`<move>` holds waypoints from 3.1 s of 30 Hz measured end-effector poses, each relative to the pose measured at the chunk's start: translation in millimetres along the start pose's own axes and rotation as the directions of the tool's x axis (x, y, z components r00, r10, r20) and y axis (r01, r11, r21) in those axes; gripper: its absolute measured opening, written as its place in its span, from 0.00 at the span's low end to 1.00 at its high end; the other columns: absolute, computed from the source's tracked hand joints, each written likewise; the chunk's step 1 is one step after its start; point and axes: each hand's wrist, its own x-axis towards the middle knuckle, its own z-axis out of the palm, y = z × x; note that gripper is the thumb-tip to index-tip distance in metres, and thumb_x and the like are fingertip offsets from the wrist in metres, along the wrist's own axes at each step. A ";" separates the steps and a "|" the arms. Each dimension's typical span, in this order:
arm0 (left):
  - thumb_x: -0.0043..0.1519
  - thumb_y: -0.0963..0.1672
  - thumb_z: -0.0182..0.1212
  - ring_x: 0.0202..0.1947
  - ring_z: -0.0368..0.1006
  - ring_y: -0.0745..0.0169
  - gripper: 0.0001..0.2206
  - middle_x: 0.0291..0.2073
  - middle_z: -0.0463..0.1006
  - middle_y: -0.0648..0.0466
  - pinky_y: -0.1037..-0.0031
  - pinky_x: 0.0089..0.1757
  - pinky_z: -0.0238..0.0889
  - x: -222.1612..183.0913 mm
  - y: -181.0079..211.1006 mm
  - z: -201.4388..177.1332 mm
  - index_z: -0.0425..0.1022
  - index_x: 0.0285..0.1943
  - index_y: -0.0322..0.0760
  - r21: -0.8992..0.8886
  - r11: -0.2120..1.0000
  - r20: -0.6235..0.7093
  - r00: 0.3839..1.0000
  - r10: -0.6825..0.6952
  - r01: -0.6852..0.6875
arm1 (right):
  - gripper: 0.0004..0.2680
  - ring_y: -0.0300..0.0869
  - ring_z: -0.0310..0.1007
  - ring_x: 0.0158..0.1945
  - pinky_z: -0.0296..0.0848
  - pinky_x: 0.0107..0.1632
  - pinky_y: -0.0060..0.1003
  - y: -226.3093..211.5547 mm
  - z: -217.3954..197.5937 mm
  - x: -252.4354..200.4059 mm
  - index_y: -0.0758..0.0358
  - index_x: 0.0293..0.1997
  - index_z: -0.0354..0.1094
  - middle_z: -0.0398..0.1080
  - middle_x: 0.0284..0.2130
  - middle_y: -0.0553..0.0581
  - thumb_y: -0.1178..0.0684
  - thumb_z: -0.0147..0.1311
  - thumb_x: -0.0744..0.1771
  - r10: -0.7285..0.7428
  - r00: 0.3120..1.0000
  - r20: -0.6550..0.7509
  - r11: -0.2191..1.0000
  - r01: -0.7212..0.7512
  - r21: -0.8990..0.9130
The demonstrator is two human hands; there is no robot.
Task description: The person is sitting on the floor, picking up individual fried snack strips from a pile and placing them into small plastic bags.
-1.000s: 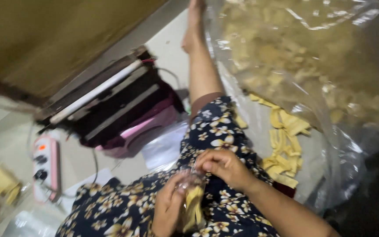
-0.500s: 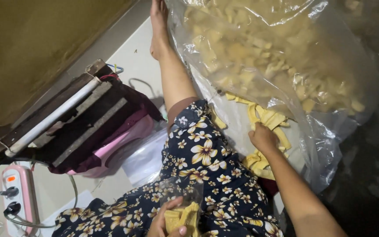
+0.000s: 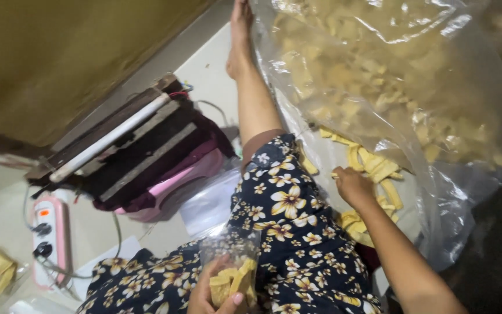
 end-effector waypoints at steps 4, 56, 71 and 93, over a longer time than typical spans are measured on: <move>0.44 0.45 0.79 0.50 0.86 0.54 0.38 0.52 0.84 0.45 0.67 0.51 0.76 -6.1 38.8 2.5 0.67 0.66 0.34 0.367 0.928 -0.167 0.976 0.140 -0.070 | 0.17 0.54 0.64 0.65 0.64 0.63 0.44 -15.6 -8.2 8.2 0.71 0.55 0.70 0.62 0.66 0.62 0.49 0.56 0.66 -0.287 0.906 -0.312 0.814 0.402 0.419; 0.48 0.36 0.67 0.37 0.81 0.62 0.10 0.35 0.83 0.53 0.75 0.41 0.76 -7.0 102.4 -7.4 0.81 0.39 0.35 0.514 0.813 -0.352 0.796 0.492 -0.275 | 0.03 0.37 0.75 0.30 0.74 0.36 0.29 -207.0 -142.3 -188.4 0.61 0.34 0.74 0.76 0.28 0.50 0.61 0.60 0.61 -0.894 0.357 -0.271 0.190 0.850 0.492; 0.62 0.39 0.60 0.37 0.75 0.63 0.03 0.32 0.83 0.46 0.72 0.41 0.70 159.8 153.4 -76.8 0.73 0.36 0.30 -0.240 0.795 -0.817 0.559 0.145 -0.558 | 0.04 0.41 0.77 0.38 0.74 0.37 0.30 -388.3 -113.2 -52.3 0.69 0.43 0.71 0.76 0.33 0.59 0.58 0.55 0.68 -0.405 0.891 -0.206 -0.251 0.109 0.962; 0.58 0.39 0.66 0.36 0.77 0.60 0.05 0.33 0.81 0.45 0.68 0.43 0.74 188.5 140.5 -91.9 0.80 0.39 0.29 -0.574 0.541 -0.806 0.540 -0.243 -0.614 | 0.05 0.42 0.81 0.38 0.69 0.32 0.27 -404.9 -102.0 -30.2 0.59 0.41 0.74 0.79 0.30 0.56 0.54 0.60 0.65 -0.314 0.948 -0.060 -0.145 0.015 0.989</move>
